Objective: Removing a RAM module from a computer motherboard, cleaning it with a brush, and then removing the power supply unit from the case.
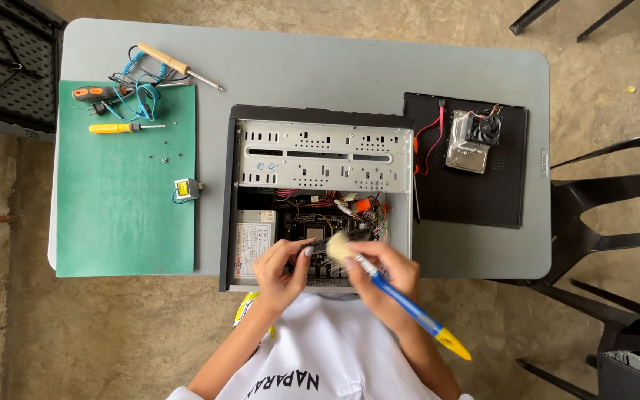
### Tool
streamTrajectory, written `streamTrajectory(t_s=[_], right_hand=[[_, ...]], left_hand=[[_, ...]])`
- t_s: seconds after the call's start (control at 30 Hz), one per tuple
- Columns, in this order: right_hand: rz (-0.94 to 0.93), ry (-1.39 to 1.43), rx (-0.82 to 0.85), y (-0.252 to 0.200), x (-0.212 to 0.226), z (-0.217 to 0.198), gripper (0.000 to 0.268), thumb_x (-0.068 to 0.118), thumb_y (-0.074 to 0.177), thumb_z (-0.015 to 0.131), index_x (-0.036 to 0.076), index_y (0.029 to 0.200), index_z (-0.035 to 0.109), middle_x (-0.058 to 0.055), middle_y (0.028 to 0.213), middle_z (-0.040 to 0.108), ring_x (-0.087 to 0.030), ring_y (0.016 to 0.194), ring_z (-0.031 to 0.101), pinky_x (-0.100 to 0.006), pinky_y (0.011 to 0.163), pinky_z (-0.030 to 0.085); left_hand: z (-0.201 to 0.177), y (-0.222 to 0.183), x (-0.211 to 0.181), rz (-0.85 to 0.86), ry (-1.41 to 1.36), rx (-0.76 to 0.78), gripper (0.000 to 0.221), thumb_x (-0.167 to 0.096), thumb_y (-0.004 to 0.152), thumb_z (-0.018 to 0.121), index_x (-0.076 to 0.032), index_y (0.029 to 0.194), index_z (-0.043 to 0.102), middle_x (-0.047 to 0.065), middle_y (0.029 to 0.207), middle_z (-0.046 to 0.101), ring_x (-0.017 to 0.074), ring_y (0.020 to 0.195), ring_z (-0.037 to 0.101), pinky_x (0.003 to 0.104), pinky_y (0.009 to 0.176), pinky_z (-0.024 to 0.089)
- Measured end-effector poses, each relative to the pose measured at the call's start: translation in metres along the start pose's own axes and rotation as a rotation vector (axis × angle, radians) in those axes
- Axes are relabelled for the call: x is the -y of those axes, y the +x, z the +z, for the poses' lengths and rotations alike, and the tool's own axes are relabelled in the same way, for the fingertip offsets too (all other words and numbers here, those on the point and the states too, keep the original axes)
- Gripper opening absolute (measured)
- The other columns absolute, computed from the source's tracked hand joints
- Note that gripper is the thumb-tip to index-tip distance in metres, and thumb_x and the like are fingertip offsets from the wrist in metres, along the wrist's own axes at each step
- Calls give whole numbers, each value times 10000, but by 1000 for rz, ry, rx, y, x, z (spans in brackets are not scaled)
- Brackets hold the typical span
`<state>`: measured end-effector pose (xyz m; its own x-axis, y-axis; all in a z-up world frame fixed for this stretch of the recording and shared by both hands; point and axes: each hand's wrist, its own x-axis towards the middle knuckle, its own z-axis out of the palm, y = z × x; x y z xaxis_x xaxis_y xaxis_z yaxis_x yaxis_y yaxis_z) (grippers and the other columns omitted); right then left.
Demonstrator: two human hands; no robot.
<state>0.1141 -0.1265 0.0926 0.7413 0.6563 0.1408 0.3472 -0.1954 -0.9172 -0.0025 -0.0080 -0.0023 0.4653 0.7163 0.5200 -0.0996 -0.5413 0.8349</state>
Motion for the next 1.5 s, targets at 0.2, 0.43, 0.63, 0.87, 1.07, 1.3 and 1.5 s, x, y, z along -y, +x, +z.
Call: streamTrajectory(t_s=[0.2,0.43,0.63,0.87,1.07,1.3,1.5], right_hand=[[29,-2,-11,7,-24,2,85,63,788,707,62,859,752,-128,644,698,-149,543,608,-294,516,503],[36,-76,-126,6,-30,-18,95,46,829,685,20,909,731,-158,685,683,-162,599,652,-288,544,517],[79,189,104,1,-21,-4,121,107,766,756,36,862,766,-116,618,701,-133,536,636,-262,521,529],[106,-188,72,15,-37,-25,91,107,813,697,70,876,750,-153,632,677,-219,534,615,-314,506,487],[-40,31,148,11,-15,-11,153,185,822,713,70,914,754,-101,683,706,-152,568,620,-261,533,497],[6,-272,206,23,-16,-16,163,149,849,654,90,980,733,-123,811,719,-269,666,705,-339,573,552],[-53,128,164,14,-23,-14,188,188,846,682,55,958,752,-129,708,719,-177,572,643,-284,534,528]], left_hand=[[2,8,-13,48,-41,-29,108,-5,837,654,-34,872,752,33,541,575,142,423,494,231,445,449],[1,6,-3,179,-71,-30,187,43,855,587,-18,848,764,65,627,638,213,487,604,265,509,528],[3,13,-10,335,18,-37,243,76,818,599,-95,797,771,44,708,688,162,457,528,230,482,467],[-7,11,-2,357,75,-77,274,78,822,590,-130,763,759,14,733,716,129,471,539,198,501,457],[-5,13,-3,351,64,-47,293,107,799,580,-120,782,764,23,757,728,146,486,569,210,504,477],[-8,20,-9,349,102,-42,336,136,757,555,-129,771,760,15,753,726,142,484,568,212,490,478],[-2,21,-9,378,59,-43,343,142,760,527,-117,754,751,33,737,719,156,459,554,225,490,469]])
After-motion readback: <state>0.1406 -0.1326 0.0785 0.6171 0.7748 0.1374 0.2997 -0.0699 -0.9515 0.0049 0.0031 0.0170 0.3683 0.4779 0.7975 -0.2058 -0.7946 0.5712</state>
